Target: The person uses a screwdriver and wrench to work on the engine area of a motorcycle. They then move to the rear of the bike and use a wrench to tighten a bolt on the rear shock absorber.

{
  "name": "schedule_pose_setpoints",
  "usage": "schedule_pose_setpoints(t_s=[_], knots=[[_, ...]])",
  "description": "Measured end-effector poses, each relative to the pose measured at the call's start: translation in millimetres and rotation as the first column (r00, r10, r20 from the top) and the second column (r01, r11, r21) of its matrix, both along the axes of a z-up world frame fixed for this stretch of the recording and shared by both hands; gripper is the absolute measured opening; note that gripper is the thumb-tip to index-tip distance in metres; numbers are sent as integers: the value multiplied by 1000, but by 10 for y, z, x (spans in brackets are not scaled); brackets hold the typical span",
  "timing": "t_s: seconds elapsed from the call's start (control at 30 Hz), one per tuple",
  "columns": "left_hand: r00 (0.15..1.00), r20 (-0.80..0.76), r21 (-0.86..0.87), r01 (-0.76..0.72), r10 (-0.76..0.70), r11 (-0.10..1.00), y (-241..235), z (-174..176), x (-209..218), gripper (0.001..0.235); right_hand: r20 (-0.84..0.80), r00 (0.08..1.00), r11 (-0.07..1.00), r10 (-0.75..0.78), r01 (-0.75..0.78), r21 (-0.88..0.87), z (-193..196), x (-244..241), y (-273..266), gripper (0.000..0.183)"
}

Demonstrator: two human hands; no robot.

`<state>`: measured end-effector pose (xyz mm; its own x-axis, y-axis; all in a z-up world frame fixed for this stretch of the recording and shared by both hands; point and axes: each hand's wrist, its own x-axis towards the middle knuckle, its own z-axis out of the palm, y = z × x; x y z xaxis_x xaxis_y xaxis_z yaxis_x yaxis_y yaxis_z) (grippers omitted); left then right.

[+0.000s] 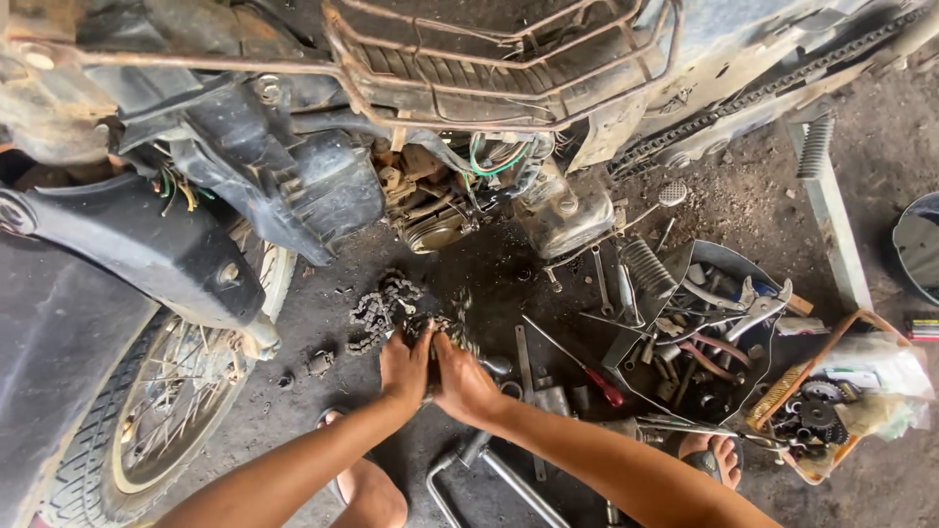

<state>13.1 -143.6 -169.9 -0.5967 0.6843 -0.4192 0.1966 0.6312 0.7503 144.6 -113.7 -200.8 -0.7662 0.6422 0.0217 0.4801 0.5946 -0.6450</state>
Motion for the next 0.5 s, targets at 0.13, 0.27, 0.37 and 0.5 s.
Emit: schedule_pose_setpoints(t_s=[0.13,0.27,0.37,0.5], knots=[[955,-209,-292,145,-211,945,8,-200,-211,77,-184,973,791,-139,-3,-612,197,27,-222,9],[926,-289,-188,194,-243,963,-19,-429,-307,82,-283,950,841,-133,-43,-539,27,136,-368,16],[957,-287,52,44,-28,998,-137,-1060,-407,82,-231,968,855,-95,-39,-517,281,277,-330,14],[916,-17,-204,-395,400,896,70,-270,-418,87,-247,955,796,-162,-21,-604,261,439,-416,9]])
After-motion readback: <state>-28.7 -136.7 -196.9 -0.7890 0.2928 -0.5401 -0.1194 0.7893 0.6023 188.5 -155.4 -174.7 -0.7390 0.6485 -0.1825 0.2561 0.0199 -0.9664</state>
